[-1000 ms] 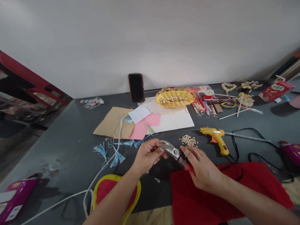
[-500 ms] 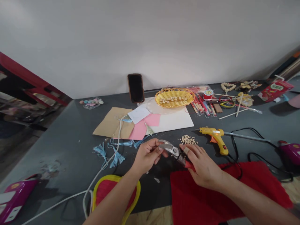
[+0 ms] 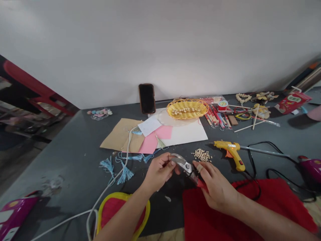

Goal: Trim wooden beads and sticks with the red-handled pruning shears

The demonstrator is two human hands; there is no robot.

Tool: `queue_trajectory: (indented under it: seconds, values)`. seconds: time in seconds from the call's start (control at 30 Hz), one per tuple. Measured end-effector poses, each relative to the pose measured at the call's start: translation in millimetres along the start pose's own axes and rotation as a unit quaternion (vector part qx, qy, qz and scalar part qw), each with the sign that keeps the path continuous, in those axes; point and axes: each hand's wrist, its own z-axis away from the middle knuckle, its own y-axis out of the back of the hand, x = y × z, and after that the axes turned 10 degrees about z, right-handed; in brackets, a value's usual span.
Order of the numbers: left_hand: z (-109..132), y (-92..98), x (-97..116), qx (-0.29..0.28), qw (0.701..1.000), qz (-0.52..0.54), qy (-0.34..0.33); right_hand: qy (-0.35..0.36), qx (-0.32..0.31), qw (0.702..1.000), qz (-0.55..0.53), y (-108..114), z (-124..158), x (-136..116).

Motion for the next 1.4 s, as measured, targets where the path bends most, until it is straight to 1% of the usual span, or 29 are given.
queue_trajectory:
  seconds: [0.2,0.4,0.57,0.67,0.8,0.9,1.13,1.3,1.4]
  values:
    - [0.2,-1.1,2.1,0.007,0.999,-0.023,-0.023,0.011,0.017,1.000,-0.014,4.3,-1.2,2.9]
    - [-1.5,-0.2,-1.3,0.008,0.997,-0.060,-0.036,-0.010,-0.006,1.000,-0.008,1.0,1.3,0.0]
    - [-1.3,0.2,-0.3,0.005,0.997,-0.067,-0.037,0.004,-0.014,0.999,-0.042,6.8,1.7,-0.8]
    - [-1.2,-0.6,1.5,0.008,0.998,-0.053,-0.031,0.006,-0.013,0.999,-0.044,9.6,1.2,0.3]
    - [-1.5,-0.5,1.8,-0.001,1.000,-0.020,-0.003,-0.007,0.003,1.000,0.006,9.1,-1.5,2.1]
    - [-1.4,0.1,0.1,-0.007,1.000,0.001,0.006,0.007,0.007,1.000,0.018,7.3,-3.2,3.1]
    - [-0.8,0.0,-1.3,0.002,0.999,-0.040,-0.031,0.003,-0.010,1.000,-0.009,2.5,2.6,-3.2]
    - [-2.3,4.8,-4.3,-0.029,0.999,0.024,0.002,0.000,-0.018,1.000,-0.017,3.3,3.4,-3.8]
    - [-2.0,5.8,-2.9,-0.037,0.999,0.030,0.000,0.007,-0.001,1.000,-0.008,4.4,0.6,0.2]
